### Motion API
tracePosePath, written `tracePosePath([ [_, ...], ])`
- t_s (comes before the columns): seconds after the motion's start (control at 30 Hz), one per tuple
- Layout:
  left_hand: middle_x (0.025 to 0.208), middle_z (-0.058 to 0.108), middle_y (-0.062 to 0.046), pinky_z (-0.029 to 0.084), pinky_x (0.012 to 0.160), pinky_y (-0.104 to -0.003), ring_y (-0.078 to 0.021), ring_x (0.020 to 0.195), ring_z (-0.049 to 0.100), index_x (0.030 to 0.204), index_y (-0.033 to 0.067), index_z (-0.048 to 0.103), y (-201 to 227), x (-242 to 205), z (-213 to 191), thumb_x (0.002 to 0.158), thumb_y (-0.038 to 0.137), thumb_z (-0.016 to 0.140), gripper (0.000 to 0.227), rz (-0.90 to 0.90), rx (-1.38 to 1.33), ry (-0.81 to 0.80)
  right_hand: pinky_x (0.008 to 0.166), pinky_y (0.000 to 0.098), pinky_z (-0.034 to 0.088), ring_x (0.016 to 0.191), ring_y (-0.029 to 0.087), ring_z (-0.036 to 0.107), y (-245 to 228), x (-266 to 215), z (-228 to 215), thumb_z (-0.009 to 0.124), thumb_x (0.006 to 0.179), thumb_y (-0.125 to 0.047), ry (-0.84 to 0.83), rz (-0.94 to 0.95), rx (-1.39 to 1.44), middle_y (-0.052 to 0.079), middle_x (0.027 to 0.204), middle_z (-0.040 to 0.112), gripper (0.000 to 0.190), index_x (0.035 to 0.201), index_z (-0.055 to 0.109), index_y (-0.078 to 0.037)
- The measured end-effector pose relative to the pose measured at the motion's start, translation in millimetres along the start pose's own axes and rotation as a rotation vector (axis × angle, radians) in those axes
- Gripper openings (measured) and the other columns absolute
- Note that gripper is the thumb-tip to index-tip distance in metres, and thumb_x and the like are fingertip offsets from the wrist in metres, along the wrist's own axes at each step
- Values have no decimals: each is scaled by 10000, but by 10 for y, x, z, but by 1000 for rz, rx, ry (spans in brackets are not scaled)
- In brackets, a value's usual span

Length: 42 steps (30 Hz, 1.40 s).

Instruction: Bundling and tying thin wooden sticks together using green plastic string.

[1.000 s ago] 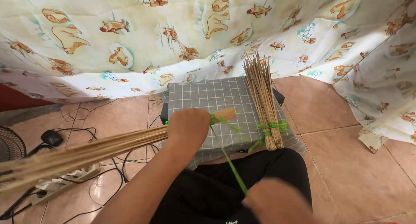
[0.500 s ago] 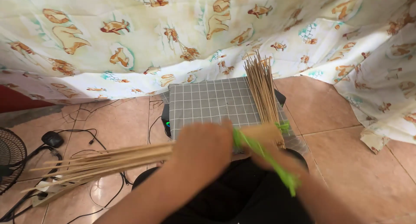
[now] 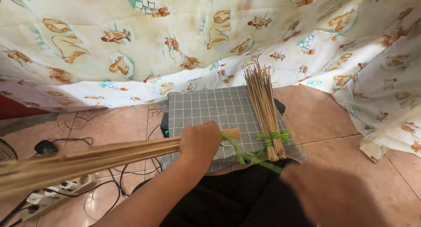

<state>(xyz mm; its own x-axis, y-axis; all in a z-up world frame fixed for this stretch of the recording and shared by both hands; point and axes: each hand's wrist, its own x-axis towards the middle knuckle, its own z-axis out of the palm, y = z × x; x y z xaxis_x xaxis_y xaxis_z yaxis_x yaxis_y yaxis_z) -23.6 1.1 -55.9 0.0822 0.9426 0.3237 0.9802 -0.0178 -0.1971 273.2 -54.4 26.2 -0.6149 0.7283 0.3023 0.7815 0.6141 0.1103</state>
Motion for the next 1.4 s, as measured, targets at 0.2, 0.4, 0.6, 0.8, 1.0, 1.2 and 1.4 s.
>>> tracePosePath([
  [0.2,682,665,-18,442,446,-371,-181,490,611,774,142,654,88,-212,-288,894,175,682,127,226,51,-41,740,414,490,760,301,646,76,1136,-588,702,863,-142,268,-67,331,59,799,711,63,905,726,-101],
  [0.4,596,672,-72,479,414,-388,-246,406,611,769,117,622,183,-443,-964,879,184,642,130,320,-236,107,729,370,526,767,186,670,45,1667,485,542,943,-343,-269,356,511,-64,937,773,244,1070,740,-277],
  [0.6,663,703,-131,543,469,-455,-341,517,695,883,81,578,-204,-188,-883,857,167,618,99,17,-241,-18,779,359,563,841,218,693,-597,390,1571,504,924,-314,-430,281,903,31,960,769,271,1064,695,-183],
  [0.8,651,732,-105,550,470,-381,-267,515,732,1106,-9,540,17,-202,31,908,228,635,323,-20,-30,-144,521,452,511,610,298,673,-595,149,700,611,875,-263,-14,-105,409,25,808,723,144,998,653,-202],
  [1.0,632,668,-68,503,419,-385,-244,456,657,782,106,634,343,-529,-319,884,163,642,117,222,-168,-74,590,379,500,640,232,666,47,1254,323,627,878,-229,-81,-223,570,5,820,767,167,970,724,-130],
  [1.2,773,672,-219,554,582,-522,-439,733,694,1081,63,529,-114,-238,-1182,887,213,628,265,54,-556,-396,549,337,421,505,179,512,9,1436,1188,632,977,-206,-232,-164,1051,24,534,579,271,781,791,-106],
  [1.4,905,610,-236,529,767,-499,-399,844,591,1485,158,502,-130,-175,-1152,906,504,520,674,-443,-1355,-501,549,331,473,524,207,586,-566,746,1072,564,975,-126,-105,29,1179,71,578,606,280,780,757,-71],
])
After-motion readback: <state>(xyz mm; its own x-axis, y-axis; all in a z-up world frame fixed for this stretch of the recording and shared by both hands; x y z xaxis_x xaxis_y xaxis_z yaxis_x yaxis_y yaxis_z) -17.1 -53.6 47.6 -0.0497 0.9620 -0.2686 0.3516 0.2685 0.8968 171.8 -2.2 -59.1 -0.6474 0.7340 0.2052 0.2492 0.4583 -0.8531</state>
